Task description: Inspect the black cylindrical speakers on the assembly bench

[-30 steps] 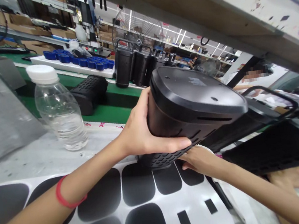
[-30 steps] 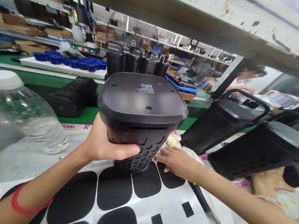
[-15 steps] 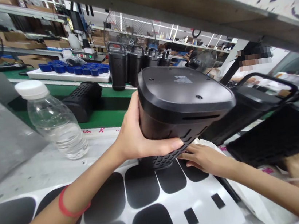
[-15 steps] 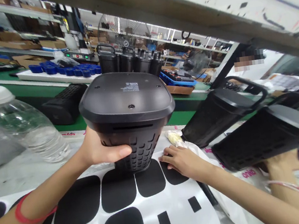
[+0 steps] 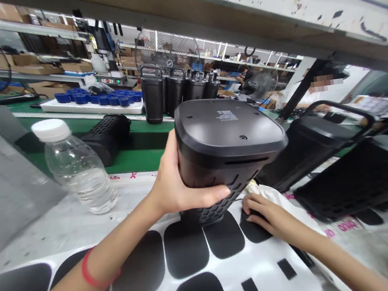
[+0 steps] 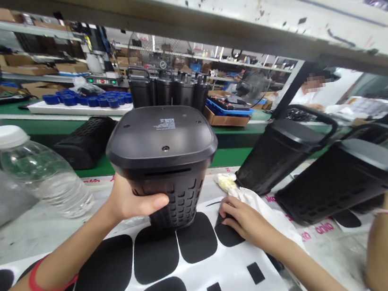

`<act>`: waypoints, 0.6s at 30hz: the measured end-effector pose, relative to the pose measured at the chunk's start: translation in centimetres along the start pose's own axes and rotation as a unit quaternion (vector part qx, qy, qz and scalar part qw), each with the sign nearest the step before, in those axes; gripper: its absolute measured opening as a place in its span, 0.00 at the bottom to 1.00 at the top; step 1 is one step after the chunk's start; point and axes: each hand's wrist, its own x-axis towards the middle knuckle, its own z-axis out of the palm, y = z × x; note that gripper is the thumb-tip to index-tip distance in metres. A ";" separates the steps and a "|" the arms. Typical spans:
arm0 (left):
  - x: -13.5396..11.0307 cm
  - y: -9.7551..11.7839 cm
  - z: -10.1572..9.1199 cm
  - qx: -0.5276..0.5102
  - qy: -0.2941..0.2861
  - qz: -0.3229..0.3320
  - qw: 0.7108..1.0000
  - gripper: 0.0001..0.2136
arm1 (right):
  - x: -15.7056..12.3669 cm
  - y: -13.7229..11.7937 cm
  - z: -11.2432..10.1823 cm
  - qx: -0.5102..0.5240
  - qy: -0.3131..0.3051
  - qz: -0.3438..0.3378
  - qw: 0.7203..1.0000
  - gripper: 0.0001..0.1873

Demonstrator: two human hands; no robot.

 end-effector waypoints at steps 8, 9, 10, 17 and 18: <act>-0.2 0.0 0.1 -0.005 -0.003 0.007 1.000 0.46 | -3.6 1.1 -2.9 0.241 0.204 0.075 0.946 0.16; -0.2 0.0 0.1 -0.007 -0.003 0.004 1.000 0.46 | -4.0 1.0 -3.5 0.271 0.242 0.088 0.928 0.17; -0.2 -0.1 0.1 -0.007 -0.003 0.002 1.000 0.46 | -4.4 0.7 -4.2 0.301 0.278 0.100 0.907 0.18; -0.1 -0.1 -0.2 0.002 0.023 0.005 1.000 0.42 | -6.7 -3.4 -9.3 0.435 0.520 0.131 0.723 0.24; -0.1 0.1 -0.2 0.007 0.029 0.011 1.000 0.41 | -6.8 -4.0 -9.8 0.419 0.541 0.123 0.718 0.25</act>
